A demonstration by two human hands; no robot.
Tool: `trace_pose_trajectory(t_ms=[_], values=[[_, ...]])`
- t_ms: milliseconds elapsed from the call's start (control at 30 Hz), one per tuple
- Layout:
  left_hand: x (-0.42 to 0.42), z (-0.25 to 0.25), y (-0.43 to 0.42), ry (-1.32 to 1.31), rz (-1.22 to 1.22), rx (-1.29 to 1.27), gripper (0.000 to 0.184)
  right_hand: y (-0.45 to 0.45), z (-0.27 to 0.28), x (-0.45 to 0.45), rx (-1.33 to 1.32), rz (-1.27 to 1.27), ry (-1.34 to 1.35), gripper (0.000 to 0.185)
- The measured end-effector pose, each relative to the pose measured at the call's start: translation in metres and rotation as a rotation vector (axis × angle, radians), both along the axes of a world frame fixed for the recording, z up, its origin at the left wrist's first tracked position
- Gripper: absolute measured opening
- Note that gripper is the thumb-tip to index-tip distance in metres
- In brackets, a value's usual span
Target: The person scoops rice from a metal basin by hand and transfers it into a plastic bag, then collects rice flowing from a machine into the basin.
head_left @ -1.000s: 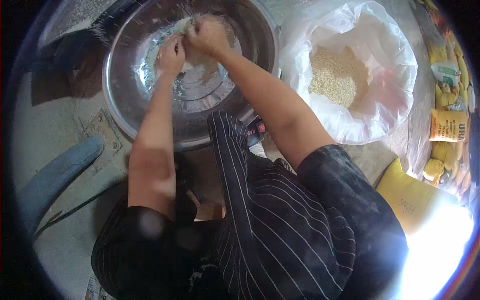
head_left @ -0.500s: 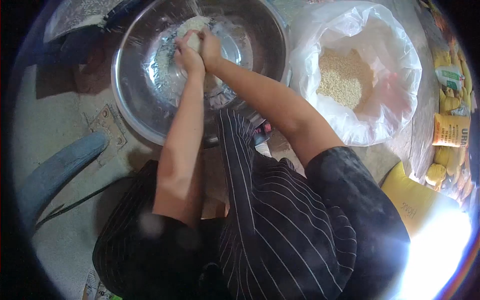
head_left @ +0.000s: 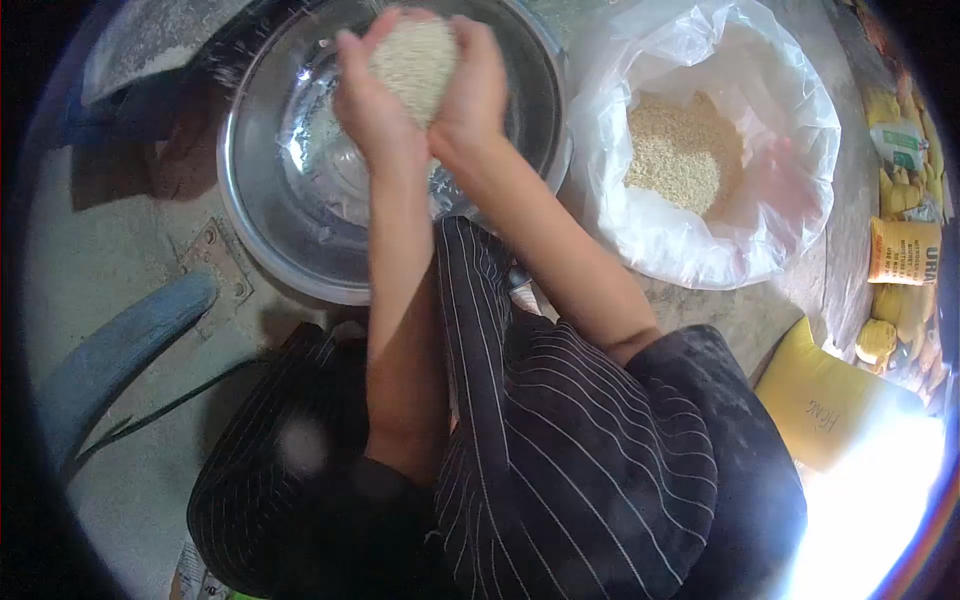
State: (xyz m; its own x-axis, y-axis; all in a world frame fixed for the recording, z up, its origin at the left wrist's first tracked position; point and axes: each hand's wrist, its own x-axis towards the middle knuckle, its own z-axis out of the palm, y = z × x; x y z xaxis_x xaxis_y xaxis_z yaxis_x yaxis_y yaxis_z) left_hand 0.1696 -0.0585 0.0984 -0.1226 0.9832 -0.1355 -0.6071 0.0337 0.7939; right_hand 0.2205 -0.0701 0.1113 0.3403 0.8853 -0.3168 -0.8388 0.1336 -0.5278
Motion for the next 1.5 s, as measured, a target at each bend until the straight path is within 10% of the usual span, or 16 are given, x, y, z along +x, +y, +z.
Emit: trace_pose_trajectory(t_ms=[300,433,533,633,833,933,1000,1033,1233,1333,1367,1400,1500], values=[[0.162,0.065,-0.058,-0.065,-0.320,0.124,0.042,-0.077,0.048,0.151,-0.088,-0.485,-0.537,0.028],[0.198,0.070,-0.074,0.342,-0.606,0.369,0.044,-0.104,0.036,0.252,-0.203,-0.451,-0.635,0.031],[0.185,0.066,-0.070,0.710,-0.800,0.517,0.058,-0.117,0.044,0.254,-0.476,-0.304,-1.231,0.036],[0.140,0.049,-0.044,0.344,-0.776,0.416,0.056,-0.107,0.050,0.230,-1.011,-0.138,-1.906,0.048],[-0.002,0.031,0.002,0.383,-0.508,0.127,0.045,-0.057,0.054,0.106,-0.193,-0.236,-1.728,0.023],[-0.079,-0.032,0.025,0.718,-0.289,-0.187,0.045,-0.042,0.039,0.036,-0.146,0.632,-1.711,0.021],[-0.160,-0.074,0.030,1.015,-1.024,-0.910,0.048,-0.033,-0.027,-0.010,-0.063,1.394,-1.935,0.019],[-0.164,-0.074,0.026,1.013,-1.020,-0.920,0.048,-0.031,-0.046,-0.019,-0.059,1.652,-1.952,0.020],[-0.158,-0.084,0.022,1.033,-1.249,-1.068,0.049,0.011,-0.109,-0.024,-0.257,2.403,-1.430,0.019],[-0.151,-0.095,0.028,0.961,-0.911,-0.758,0.033,0.034,-0.127,-0.004,-0.191,1.864,-0.961,0.019],[-0.147,-0.102,0.033,0.948,-0.913,-0.756,0.033,0.041,-0.127,0.000,0.348,1.592,-1.559,0.026],[-0.145,-0.109,0.037,0.981,-0.647,-0.430,0.037,0.047,-0.131,0.000,-0.050,1.213,-1.192,0.028],[-0.154,-0.106,0.042,1.065,-0.212,-0.083,0.040,0.062,-0.123,0.003,0.125,0.668,-1.276,0.027]])
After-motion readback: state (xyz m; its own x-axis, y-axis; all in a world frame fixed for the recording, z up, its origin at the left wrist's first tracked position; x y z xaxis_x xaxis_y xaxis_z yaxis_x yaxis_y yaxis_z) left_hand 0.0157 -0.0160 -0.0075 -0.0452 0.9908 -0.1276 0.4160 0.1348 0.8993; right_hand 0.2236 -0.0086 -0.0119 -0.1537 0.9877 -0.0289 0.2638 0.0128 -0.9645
